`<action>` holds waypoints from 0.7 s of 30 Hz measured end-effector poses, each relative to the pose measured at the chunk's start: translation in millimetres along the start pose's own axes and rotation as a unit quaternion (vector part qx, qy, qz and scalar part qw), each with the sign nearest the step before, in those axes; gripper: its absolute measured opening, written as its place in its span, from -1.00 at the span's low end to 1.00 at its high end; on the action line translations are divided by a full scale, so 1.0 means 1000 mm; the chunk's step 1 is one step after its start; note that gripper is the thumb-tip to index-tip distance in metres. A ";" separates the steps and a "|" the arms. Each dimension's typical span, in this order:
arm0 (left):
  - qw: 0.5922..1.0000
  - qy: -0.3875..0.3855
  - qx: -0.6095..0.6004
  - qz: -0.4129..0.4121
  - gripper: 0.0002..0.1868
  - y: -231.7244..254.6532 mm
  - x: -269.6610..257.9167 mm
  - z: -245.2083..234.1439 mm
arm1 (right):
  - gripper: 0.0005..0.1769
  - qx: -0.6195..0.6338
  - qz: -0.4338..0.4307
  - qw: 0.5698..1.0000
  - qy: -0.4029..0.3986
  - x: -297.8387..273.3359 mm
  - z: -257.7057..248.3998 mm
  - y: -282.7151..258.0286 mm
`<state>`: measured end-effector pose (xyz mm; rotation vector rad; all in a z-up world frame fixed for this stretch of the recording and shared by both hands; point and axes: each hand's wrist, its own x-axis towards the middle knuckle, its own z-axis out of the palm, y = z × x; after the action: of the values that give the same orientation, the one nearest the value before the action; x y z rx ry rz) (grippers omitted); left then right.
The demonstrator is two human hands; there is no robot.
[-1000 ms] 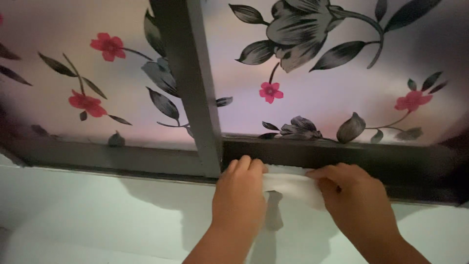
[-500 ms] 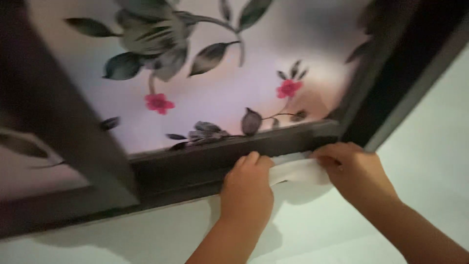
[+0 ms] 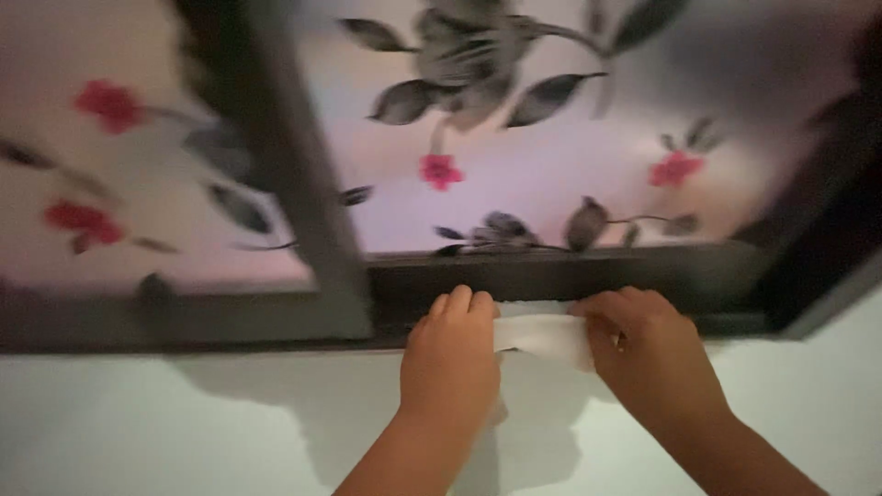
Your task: Cleaning a floral glass sliding door and its tracks using a cloth.
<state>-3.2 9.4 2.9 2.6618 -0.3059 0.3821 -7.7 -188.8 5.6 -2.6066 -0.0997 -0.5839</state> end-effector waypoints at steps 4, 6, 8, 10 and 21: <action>0.997 -0.051 -0.008 -0.056 -0.60 -0.020 -0.009 -0.038 | -0.81 0.027 -0.092 0.995 0.012 0.005 0.013 -0.034; 0.990 -0.061 -0.091 -0.085 -0.72 -0.018 -0.015 -0.051 | -0.79 0.023 -0.076 0.997 -0.011 0.009 0.014 -0.034; 0.983 -0.024 -0.147 -0.105 -0.75 -0.013 -0.026 -0.053 | -0.76 0.045 -0.006 0.998 -0.035 0.013 0.010 -0.031; 0.973 0.006 -0.200 -0.116 -0.77 -0.009 -0.035 -0.046 | -0.73 0.068 0.072 0.994 -0.053 0.018 -0.004 -0.034; 0.509 -0.136 -0.747 -0.406 -0.38 0.017 -0.047 0.028 | -0.78 0.189 0.225 0.933 -0.209 -0.010 -0.066 -0.056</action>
<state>-45.5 -10.6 -29.2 0.8176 0.4210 -0.4816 -51.5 -168.7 78.8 -2.2234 0.2276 0.1468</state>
